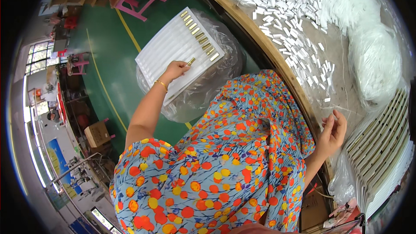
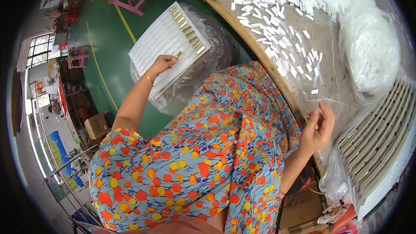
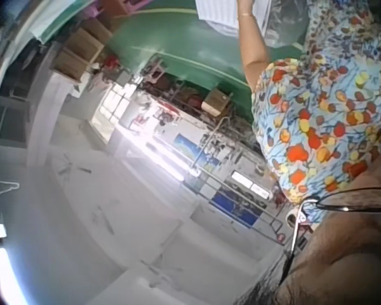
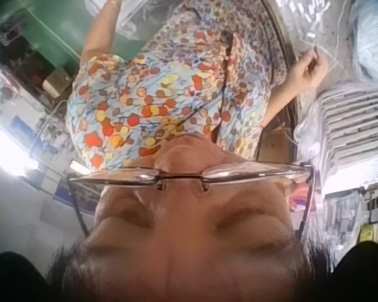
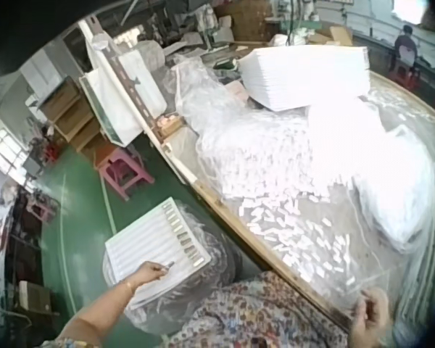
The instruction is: The person assembles cosmetic container components by fitting white inserts into metal tubes, placing the assembled tubes into a tray, and joining small white plastic pieces together by hand.
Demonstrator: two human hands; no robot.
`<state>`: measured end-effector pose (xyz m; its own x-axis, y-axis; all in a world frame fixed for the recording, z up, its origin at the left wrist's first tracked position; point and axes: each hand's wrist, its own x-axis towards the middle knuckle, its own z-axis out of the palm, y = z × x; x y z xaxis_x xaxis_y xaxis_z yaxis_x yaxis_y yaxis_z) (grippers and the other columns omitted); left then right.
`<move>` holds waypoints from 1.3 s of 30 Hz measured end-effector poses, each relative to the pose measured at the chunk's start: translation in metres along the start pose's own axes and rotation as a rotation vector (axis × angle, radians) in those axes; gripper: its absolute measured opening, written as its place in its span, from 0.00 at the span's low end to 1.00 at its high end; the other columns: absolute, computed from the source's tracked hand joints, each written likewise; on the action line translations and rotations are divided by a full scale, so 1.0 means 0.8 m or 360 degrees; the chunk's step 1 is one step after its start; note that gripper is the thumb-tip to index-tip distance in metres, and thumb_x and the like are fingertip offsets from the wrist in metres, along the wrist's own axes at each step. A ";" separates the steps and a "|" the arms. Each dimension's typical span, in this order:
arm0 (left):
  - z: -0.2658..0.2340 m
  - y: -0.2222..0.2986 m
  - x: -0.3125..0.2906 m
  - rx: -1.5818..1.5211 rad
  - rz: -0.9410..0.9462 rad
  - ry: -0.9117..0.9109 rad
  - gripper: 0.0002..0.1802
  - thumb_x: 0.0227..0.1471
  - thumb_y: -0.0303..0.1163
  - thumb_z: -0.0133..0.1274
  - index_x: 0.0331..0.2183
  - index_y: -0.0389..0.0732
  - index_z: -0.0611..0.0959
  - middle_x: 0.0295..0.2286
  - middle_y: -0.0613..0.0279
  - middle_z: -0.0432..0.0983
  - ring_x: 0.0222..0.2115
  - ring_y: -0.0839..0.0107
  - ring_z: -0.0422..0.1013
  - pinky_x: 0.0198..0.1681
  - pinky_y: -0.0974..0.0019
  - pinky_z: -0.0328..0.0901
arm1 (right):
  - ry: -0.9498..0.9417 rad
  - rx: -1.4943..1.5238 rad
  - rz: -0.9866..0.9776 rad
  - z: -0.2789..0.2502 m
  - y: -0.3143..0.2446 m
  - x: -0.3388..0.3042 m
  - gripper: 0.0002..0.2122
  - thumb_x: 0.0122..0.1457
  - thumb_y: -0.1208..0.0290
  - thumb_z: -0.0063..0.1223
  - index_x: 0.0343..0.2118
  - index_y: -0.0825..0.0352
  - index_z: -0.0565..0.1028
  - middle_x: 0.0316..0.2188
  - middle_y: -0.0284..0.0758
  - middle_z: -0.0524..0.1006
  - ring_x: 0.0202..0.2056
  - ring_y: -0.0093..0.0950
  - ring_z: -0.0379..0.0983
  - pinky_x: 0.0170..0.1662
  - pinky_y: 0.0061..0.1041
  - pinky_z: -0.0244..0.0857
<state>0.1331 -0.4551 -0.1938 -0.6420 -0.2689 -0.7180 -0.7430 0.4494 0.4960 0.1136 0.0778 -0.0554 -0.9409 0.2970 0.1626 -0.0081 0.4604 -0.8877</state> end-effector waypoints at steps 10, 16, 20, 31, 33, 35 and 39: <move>0.062 -0.019 -0.023 0.0958 0.0940 0.0825 0.12 0.42 0.28 0.53 0.33 0.36 0.78 0.32 0.53 0.71 0.31 0.55 0.69 0.35 0.59 0.65 | -0.0096 -0.0248 -0.0169 0.013 -0.003 0.004 0.07 0.51 0.83 0.49 0.35 0.71 0.72 0.34 0.37 0.72 0.22 0.19 0.70 0.24 0.14 0.61; 0.067 -0.026 -0.016 0.0770 0.0815 0.0858 0.11 0.42 0.28 0.54 0.32 0.36 0.77 0.31 0.53 0.71 0.31 0.55 0.68 0.34 0.60 0.64 | -0.0138 -0.0272 -0.0136 0.015 0.006 0.003 0.07 0.51 0.82 0.49 0.35 0.71 0.73 0.33 0.36 0.72 0.22 0.18 0.69 0.23 0.13 0.60; 0.067 -0.021 -0.012 0.0780 0.0997 0.0970 0.11 0.41 0.28 0.55 0.31 0.36 0.76 0.30 0.53 0.70 0.30 0.55 0.68 0.33 0.60 0.64 | -0.0154 -0.0286 -0.0126 0.017 0.007 0.006 0.07 0.51 0.82 0.50 0.35 0.70 0.73 0.33 0.36 0.72 0.21 0.18 0.68 0.24 0.14 0.61; 0.084 -0.036 -0.013 0.0634 0.0849 0.0826 0.10 0.39 0.28 0.53 0.29 0.37 0.76 0.27 0.53 0.68 0.25 0.58 0.67 0.30 0.61 0.63 | -0.0216 -0.0270 -0.0151 0.028 -0.006 0.020 0.07 0.50 0.82 0.51 0.34 0.69 0.73 0.34 0.38 0.72 0.30 0.24 0.70 0.28 0.17 0.64; 0.082 -0.037 -0.011 0.0806 0.1110 0.0957 0.10 0.40 0.28 0.51 0.29 0.35 0.76 0.26 0.51 0.68 0.27 0.57 0.67 0.31 0.61 0.63 | -0.0198 -0.0309 -0.0266 0.023 -0.011 0.030 0.07 0.48 0.81 0.51 0.32 0.68 0.73 0.33 0.39 0.73 0.32 0.29 0.71 0.29 0.20 0.66; 0.084 -0.036 -0.015 0.0677 0.0937 0.0758 0.09 0.40 0.27 0.52 0.28 0.34 0.75 0.27 0.51 0.68 0.28 0.56 0.66 0.30 0.62 0.62 | -0.0247 -0.0197 -0.0150 0.017 -0.015 0.043 0.07 0.47 0.81 0.53 0.32 0.67 0.74 0.32 0.39 0.73 0.29 0.31 0.72 0.31 0.24 0.66; 0.084 -0.012 -0.024 0.0667 0.1120 0.0819 0.11 0.43 0.29 0.52 0.32 0.36 0.75 0.31 0.53 0.67 0.25 0.62 0.63 0.28 0.65 0.61 | -0.0108 -0.0101 -0.0179 0.013 -0.013 0.106 0.04 0.49 0.78 0.52 0.29 0.67 0.74 0.28 0.38 0.73 0.25 0.32 0.70 0.28 0.24 0.65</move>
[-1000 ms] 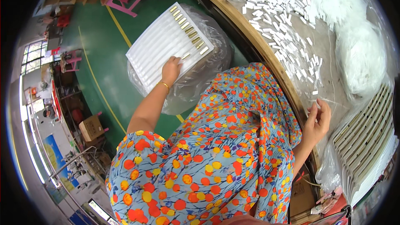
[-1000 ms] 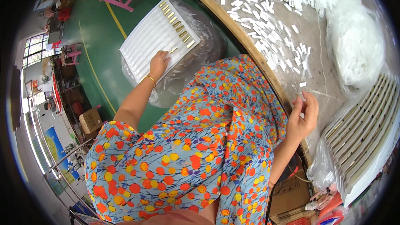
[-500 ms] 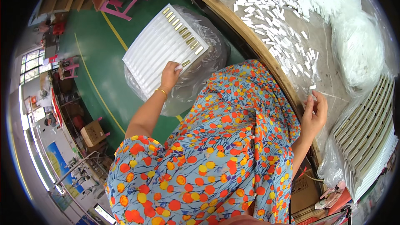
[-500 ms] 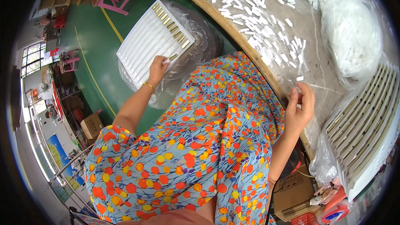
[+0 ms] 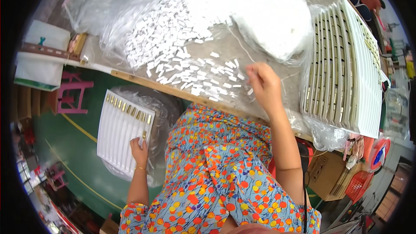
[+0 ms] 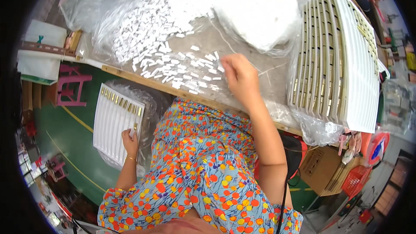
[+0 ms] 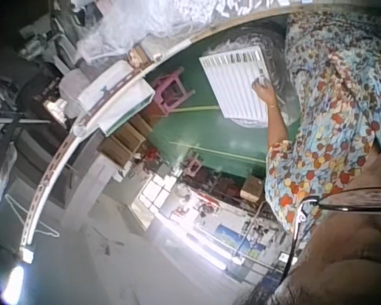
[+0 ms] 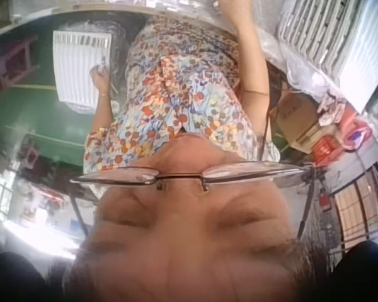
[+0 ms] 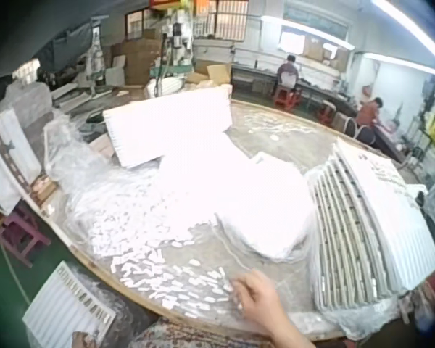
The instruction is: The person assembles cosmetic container components by fitting white inserts into metal tubes, placing the assembled tubes into a tray, and joining small white plastic pieces together by hand.
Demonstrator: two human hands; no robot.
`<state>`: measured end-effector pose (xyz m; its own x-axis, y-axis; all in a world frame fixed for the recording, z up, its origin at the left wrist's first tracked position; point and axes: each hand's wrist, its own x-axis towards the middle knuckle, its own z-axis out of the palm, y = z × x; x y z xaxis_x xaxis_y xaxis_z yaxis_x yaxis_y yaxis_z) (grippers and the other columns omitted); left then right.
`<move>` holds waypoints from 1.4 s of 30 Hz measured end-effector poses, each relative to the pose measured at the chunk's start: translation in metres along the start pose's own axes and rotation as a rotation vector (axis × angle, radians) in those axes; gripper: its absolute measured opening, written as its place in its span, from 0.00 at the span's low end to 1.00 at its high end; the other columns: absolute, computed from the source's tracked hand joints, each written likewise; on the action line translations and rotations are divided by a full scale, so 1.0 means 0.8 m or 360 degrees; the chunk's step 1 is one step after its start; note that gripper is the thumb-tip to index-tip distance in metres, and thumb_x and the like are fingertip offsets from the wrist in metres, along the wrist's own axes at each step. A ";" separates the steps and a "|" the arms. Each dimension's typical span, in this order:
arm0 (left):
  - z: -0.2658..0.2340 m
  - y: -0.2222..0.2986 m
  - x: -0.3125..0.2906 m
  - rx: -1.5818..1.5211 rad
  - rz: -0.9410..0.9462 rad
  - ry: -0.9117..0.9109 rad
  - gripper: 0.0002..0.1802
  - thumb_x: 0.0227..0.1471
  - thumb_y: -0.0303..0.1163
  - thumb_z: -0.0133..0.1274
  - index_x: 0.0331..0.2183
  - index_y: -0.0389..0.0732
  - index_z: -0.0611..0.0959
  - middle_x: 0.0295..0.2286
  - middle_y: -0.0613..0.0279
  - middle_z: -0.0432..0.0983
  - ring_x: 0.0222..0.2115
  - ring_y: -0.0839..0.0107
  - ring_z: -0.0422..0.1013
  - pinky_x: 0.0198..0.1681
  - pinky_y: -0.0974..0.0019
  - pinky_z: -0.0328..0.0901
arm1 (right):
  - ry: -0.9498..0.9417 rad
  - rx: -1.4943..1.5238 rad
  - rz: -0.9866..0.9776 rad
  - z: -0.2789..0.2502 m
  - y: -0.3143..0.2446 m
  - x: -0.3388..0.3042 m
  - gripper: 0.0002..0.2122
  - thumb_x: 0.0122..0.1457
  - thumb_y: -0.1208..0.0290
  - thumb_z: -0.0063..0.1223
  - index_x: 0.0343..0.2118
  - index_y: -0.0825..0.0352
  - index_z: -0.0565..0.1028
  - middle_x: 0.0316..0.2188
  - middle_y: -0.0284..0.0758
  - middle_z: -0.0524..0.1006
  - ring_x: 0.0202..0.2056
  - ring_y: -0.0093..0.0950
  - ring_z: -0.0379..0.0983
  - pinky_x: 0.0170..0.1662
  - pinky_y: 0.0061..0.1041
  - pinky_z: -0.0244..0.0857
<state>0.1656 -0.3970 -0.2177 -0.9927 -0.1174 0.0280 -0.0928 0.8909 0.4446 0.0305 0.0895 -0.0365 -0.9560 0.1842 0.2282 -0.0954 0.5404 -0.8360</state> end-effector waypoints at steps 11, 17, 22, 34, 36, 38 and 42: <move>-0.049 0.240 0.161 -0.0666 0.0327 0.0581 0.20 0.42 0.21 0.54 0.41 0.36 0.72 0.38 0.58 0.63 0.23 0.78 0.59 0.28 0.75 0.59 | -0.0093 -0.0475 -0.0045 0.118 0.036 0.143 0.06 0.49 0.73 0.46 0.27 0.62 0.77 0.30 0.37 0.74 0.33 0.38 0.71 0.36 0.34 0.64; -0.047 0.358 0.231 -0.1145 0.0673 0.0361 0.16 0.42 0.18 0.52 0.38 0.35 0.74 0.34 0.60 0.67 0.20 0.78 0.63 0.25 0.76 0.61 | -0.0202 -0.0552 -0.0071 0.117 0.035 0.139 0.07 0.48 0.74 0.47 0.29 0.64 0.76 0.31 0.38 0.75 0.33 0.37 0.71 0.36 0.32 0.64; -0.014 0.413 0.286 -0.0935 0.0847 -0.0066 0.06 0.42 0.21 0.51 0.29 0.36 0.77 0.24 0.59 0.72 0.22 0.69 0.67 0.27 0.69 0.63 | -0.0101 -0.0408 0.0076 0.081 0.030 0.114 0.06 0.48 0.74 0.47 0.27 0.65 0.76 0.29 0.39 0.75 0.33 0.38 0.71 0.35 0.34 0.64; 0.039 0.458 0.319 -0.0159 0.1050 -0.0184 0.06 0.40 0.29 0.54 0.25 0.38 0.79 0.26 0.56 0.71 0.30 0.59 0.68 0.34 0.62 0.64 | -0.0124 -0.0406 0.0051 0.031 0.036 0.072 0.05 0.48 0.72 0.50 0.27 0.64 0.76 0.26 0.38 0.74 0.30 0.38 0.71 0.33 0.33 0.64; 0.030 0.450 0.317 -0.0266 0.1002 -0.0271 0.05 0.40 0.27 0.53 0.25 0.38 0.79 0.26 0.56 0.71 0.31 0.58 0.68 0.34 0.61 0.64 | -0.0120 -0.0387 0.0011 0.033 0.037 0.071 0.04 0.48 0.72 0.50 0.26 0.64 0.76 0.25 0.38 0.74 0.30 0.38 0.71 0.33 0.33 0.64; 0.017 0.439 0.320 -0.0412 0.0899 -0.0255 0.05 0.41 0.26 0.52 0.26 0.38 0.79 0.27 0.56 0.72 0.31 0.58 0.69 0.34 0.61 0.64 | -0.0184 -0.0486 -0.0044 0.038 0.038 0.074 0.05 0.48 0.74 0.50 0.28 0.66 0.76 0.26 0.39 0.73 0.29 0.37 0.71 0.32 0.31 0.64; 0.000 0.426 0.322 -0.0538 0.0792 -0.0155 0.05 0.42 0.24 0.51 0.28 0.37 0.79 0.25 0.57 0.73 0.25 0.63 0.70 0.30 0.66 0.64 | -0.0178 -0.0564 -0.0390 0.066 0.039 0.092 0.05 0.47 0.77 0.47 0.27 0.64 0.75 0.29 0.36 0.72 0.30 0.37 0.71 0.32 0.33 0.65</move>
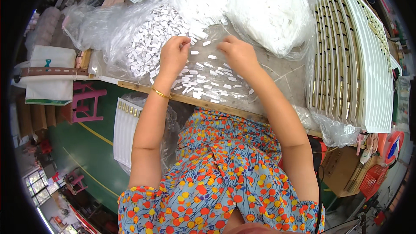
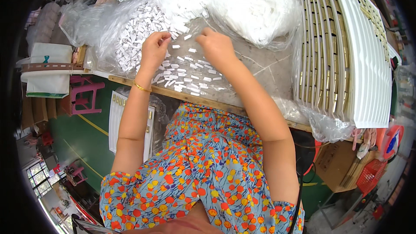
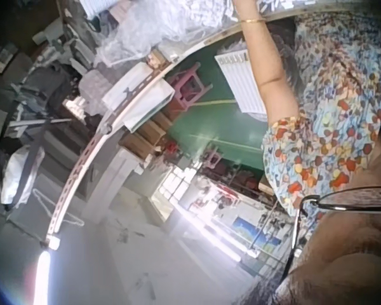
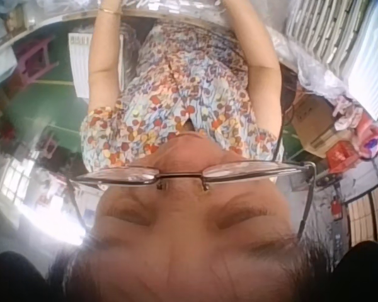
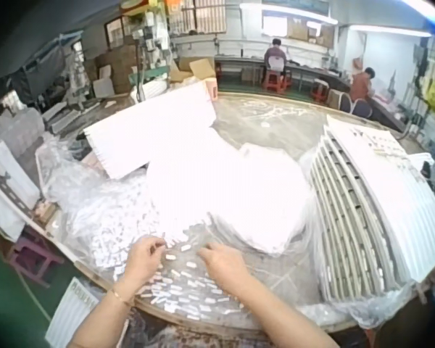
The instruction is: The person assembles cosmetic container components by fitting white inserts into metal tubes, placing the assembled tubes into a tray, and joining small white plastic pieces together by hand.
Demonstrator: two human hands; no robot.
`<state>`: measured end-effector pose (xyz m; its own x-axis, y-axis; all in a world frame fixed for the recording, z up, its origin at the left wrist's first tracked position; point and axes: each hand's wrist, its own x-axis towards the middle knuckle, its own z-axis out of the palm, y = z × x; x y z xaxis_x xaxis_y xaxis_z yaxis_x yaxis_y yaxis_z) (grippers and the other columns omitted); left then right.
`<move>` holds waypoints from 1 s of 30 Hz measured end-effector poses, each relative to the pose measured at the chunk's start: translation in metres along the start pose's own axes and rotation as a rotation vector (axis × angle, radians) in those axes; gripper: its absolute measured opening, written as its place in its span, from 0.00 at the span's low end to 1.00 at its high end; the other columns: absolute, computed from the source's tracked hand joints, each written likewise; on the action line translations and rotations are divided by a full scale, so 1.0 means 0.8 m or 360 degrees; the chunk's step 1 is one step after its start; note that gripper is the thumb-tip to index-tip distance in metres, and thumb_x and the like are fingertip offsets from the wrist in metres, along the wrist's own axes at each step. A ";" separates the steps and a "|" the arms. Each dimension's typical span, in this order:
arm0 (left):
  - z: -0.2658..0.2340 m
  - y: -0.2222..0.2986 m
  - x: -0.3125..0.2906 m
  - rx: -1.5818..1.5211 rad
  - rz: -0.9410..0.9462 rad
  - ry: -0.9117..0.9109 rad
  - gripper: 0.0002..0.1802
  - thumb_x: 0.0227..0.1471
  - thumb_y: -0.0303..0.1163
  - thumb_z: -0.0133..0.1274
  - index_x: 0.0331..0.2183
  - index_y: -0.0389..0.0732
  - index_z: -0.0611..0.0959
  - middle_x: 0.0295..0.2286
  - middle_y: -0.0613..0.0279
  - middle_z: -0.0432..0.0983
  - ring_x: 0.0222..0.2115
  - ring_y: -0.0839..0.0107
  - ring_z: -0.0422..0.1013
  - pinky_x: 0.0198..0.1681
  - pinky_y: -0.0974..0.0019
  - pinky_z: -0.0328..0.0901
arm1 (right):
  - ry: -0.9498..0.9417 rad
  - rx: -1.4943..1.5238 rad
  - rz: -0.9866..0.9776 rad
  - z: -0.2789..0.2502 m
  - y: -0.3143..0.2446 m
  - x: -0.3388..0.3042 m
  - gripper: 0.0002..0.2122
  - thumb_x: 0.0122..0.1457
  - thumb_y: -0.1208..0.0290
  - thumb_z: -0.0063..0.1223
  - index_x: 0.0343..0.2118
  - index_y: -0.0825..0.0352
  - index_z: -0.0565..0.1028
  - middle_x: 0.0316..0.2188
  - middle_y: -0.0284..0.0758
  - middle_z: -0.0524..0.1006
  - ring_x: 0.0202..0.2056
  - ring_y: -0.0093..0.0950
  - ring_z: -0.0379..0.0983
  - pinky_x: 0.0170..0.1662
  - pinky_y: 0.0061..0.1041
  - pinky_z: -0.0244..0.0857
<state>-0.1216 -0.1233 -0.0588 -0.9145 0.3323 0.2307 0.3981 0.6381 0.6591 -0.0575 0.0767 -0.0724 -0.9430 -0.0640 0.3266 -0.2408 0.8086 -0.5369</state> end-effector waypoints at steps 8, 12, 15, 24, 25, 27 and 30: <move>-0.001 0.005 -0.006 0.0130 0.0339 0.0017 0.07 0.44 0.23 0.51 0.30 0.39 0.80 0.28 0.61 0.75 0.28 0.71 0.69 0.28 0.71 0.64 | -0.0303 -0.0127 -0.0186 0.002 0.001 0.012 0.05 0.44 0.78 0.47 0.27 0.65 0.71 0.30 0.36 0.70 0.33 0.34 0.71 0.32 0.32 0.66; 0.000 0.016 -0.001 -0.0055 0.0288 0.0091 0.07 0.46 0.24 0.50 0.31 0.39 0.80 0.29 0.60 0.75 0.31 0.70 0.69 0.31 0.72 0.64 | -0.0427 -0.0281 -0.0239 -0.030 -0.003 -0.006 0.05 0.46 0.75 0.46 0.28 0.62 0.71 0.29 0.32 0.70 0.31 0.33 0.70 0.32 0.30 0.64; 0.003 0.034 -0.001 -0.0250 0.0224 -0.0127 0.07 0.47 0.27 0.50 0.31 0.37 0.80 0.28 0.57 0.75 0.30 0.65 0.69 0.34 0.69 0.63 | -0.0462 -0.0423 -0.0327 -0.050 -0.010 -0.018 0.07 0.46 0.76 0.45 0.29 0.62 0.71 0.28 0.31 0.71 0.31 0.32 0.70 0.30 0.28 0.65; 0.047 0.076 -0.023 -0.1413 -0.0565 -0.0803 0.10 0.47 0.27 0.53 0.33 0.31 0.79 0.27 0.60 0.76 0.26 0.75 0.71 0.32 0.72 0.66 | 0.0167 -0.0201 -0.0390 -0.071 -0.008 -0.039 0.08 0.44 0.78 0.50 0.30 0.64 0.72 0.27 0.32 0.73 0.29 0.30 0.71 0.29 0.24 0.66; 0.052 0.076 -0.025 -0.1613 -0.0645 -0.0803 0.10 0.47 0.25 0.53 0.34 0.31 0.78 0.29 0.59 0.76 0.28 0.74 0.71 0.35 0.72 0.66 | 0.0312 0.0066 -0.0148 -0.066 -0.010 -0.041 0.06 0.44 0.79 0.51 0.28 0.64 0.73 0.26 0.33 0.73 0.27 0.30 0.71 0.28 0.24 0.66; 0.069 0.083 -0.033 -0.1874 -0.0825 -0.0727 0.10 0.46 0.24 0.53 0.34 0.32 0.78 0.29 0.59 0.76 0.30 0.73 0.71 0.37 0.72 0.65 | 0.0498 0.0605 0.0335 -0.056 -0.014 -0.046 0.03 0.48 0.79 0.53 0.27 0.68 0.75 0.23 0.35 0.75 0.25 0.28 0.73 0.28 0.20 0.66; 0.092 0.094 -0.044 -0.2344 -0.1000 -0.0606 0.09 0.46 0.22 0.53 0.33 0.34 0.79 0.31 0.59 0.75 0.32 0.73 0.71 0.39 0.72 0.64 | 0.0499 0.1678 0.1007 -0.048 -0.016 -0.054 0.05 0.51 0.78 0.52 0.31 0.72 0.75 0.25 0.35 0.76 0.27 0.22 0.73 0.30 0.18 0.67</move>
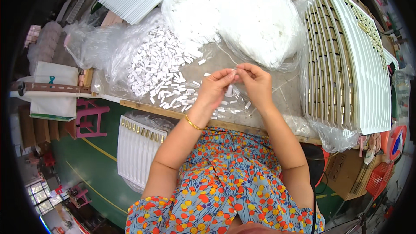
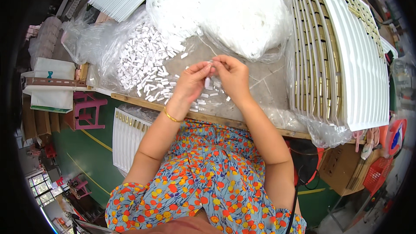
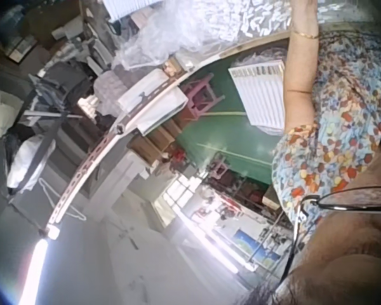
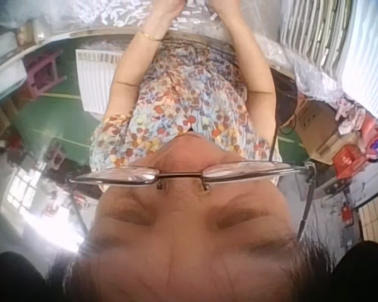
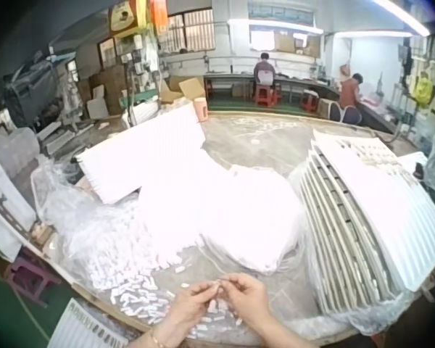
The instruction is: The person assembles cosmetic container components by fitting white inserts into metal tubes, placing the assembled tubes into a tray, and joining small white plastic pieces together by hand.
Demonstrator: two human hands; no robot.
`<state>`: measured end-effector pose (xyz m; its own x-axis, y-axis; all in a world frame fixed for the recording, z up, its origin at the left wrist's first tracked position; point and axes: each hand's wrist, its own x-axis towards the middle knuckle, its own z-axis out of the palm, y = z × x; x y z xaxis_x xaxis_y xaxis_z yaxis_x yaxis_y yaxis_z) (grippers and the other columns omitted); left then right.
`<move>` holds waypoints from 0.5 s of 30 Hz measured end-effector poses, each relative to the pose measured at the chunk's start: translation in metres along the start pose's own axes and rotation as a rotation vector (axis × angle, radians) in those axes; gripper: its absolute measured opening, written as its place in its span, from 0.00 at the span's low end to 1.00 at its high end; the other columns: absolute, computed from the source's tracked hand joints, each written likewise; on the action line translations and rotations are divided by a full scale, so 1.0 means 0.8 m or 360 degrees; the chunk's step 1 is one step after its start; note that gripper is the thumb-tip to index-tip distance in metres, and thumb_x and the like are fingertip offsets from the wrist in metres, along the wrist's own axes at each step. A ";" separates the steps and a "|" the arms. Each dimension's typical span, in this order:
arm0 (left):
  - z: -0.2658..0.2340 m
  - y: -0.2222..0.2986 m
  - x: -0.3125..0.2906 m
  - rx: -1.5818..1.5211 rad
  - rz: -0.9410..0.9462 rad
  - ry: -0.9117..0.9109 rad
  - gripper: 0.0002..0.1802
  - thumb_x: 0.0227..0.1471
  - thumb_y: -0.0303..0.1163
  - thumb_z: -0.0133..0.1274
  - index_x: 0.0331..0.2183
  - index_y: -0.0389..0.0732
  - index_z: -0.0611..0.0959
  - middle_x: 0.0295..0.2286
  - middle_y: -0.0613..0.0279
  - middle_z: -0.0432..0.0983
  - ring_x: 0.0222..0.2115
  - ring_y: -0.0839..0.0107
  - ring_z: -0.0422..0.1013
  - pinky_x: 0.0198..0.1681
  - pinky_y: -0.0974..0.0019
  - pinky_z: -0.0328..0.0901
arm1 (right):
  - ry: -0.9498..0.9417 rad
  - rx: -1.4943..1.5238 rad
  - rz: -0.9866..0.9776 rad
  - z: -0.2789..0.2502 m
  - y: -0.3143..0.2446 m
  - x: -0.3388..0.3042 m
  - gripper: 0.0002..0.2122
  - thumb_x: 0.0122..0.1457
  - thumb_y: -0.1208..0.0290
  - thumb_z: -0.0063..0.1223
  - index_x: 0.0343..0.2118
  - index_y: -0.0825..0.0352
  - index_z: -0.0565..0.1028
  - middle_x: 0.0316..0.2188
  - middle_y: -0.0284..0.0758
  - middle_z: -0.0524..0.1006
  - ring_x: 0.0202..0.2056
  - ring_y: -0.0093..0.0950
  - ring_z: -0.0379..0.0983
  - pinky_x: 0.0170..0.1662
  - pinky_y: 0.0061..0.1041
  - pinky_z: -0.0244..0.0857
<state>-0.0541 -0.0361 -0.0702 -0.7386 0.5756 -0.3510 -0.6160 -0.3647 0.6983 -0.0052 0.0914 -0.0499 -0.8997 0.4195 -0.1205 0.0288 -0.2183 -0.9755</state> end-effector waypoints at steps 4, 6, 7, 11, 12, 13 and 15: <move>0.013 -0.017 0.003 -0.0001 0.0129 0.0116 0.09 0.46 0.22 0.52 0.35 0.34 0.79 0.32 0.61 0.76 0.34 0.74 0.70 0.37 0.73 0.63 | 0.0072 0.0025 -0.0071 -0.012 -0.002 -0.006 0.07 0.52 0.78 0.51 0.33 0.75 0.74 0.27 0.35 0.76 0.27 0.20 0.72 0.32 0.16 0.66; 0.020 -0.018 0.003 0.0116 0.0096 0.0138 0.11 0.47 0.23 0.52 0.36 0.34 0.78 0.33 0.61 0.75 0.36 0.76 0.69 0.38 0.74 0.63 | 0.0027 0.0025 -0.0112 -0.018 -0.005 -0.010 0.07 0.52 0.78 0.51 0.33 0.75 0.74 0.26 0.35 0.76 0.27 0.20 0.72 0.32 0.16 0.66; 0.024 -0.018 0.002 0.0098 0.0143 0.0090 0.11 0.47 0.23 0.52 0.36 0.34 0.78 0.33 0.61 0.75 0.36 0.76 0.69 0.38 0.74 0.63 | -0.0004 0.0001 -0.0130 -0.021 -0.006 -0.011 0.07 0.52 0.77 0.52 0.33 0.75 0.74 0.26 0.35 0.76 0.28 0.20 0.72 0.32 0.16 0.66; 0.034 -0.014 -0.002 0.0295 0.0162 -0.0067 0.12 0.49 0.24 0.50 0.38 0.33 0.78 0.34 0.61 0.75 0.35 0.77 0.69 0.39 0.75 0.64 | 0.0080 -0.0021 -0.0095 -0.030 -0.008 -0.007 0.08 0.51 0.77 0.53 0.33 0.75 0.74 0.26 0.35 0.76 0.28 0.19 0.72 0.32 0.16 0.65; 0.033 -0.009 -0.002 0.0374 0.0171 -0.0181 0.12 0.50 0.25 0.50 0.39 0.34 0.77 0.35 0.60 0.75 0.36 0.77 0.69 0.41 0.74 0.64 | 0.0108 -0.0085 -0.0096 -0.033 -0.009 -0.006 0.08 0.51 0.77 0.53 0.33 0.75 0.74 0.26 0.34 0.76 0.27 0.18 0.72 0.31 0.15 0.65; 0.029 -0.002 0.002 0.0408 0.0113 -0.0122 0.12 0.50 0.25 0.50 0.39 0.34 0.77 0.35 0.60 0.75 0.36 0.77 0.69 0.41 0.74 0.64 | 0.0135 -0.0146 -0.0104 -0.036 -0.009 -0.005 0.08 0.50 0.77 0.54 0.33 0.74 0.74 0.25 0.33 0.76 0.27 0.17 0.71 0.31 0.14 0.64; 0.016 0.022 0.023 0.1284 0.0368 0.0151 0.10 0.47 0.22 0.50 0.36 0.37 0.79 0.35 0.62 0.75 0.36 0.71 0.70 0.41 0.70 0.63 | 0.0211 -0.0244 -0.0133 -0.043 -0.010 -0.004 0.08 0.50 0.77 0.54 0.33 0.74 0.75 0.25 0.33 0.76 0.27 0.16 0.70 0.30 0.14 0.64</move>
<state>-0.0749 -0.0226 -0.0560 -0.8640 0.4737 -0.1702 -0.0888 0.1895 0.9779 0.0122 0.1219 -0.0478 -0.8369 0.5450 -0.0512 0.0316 -0.0454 -0.9985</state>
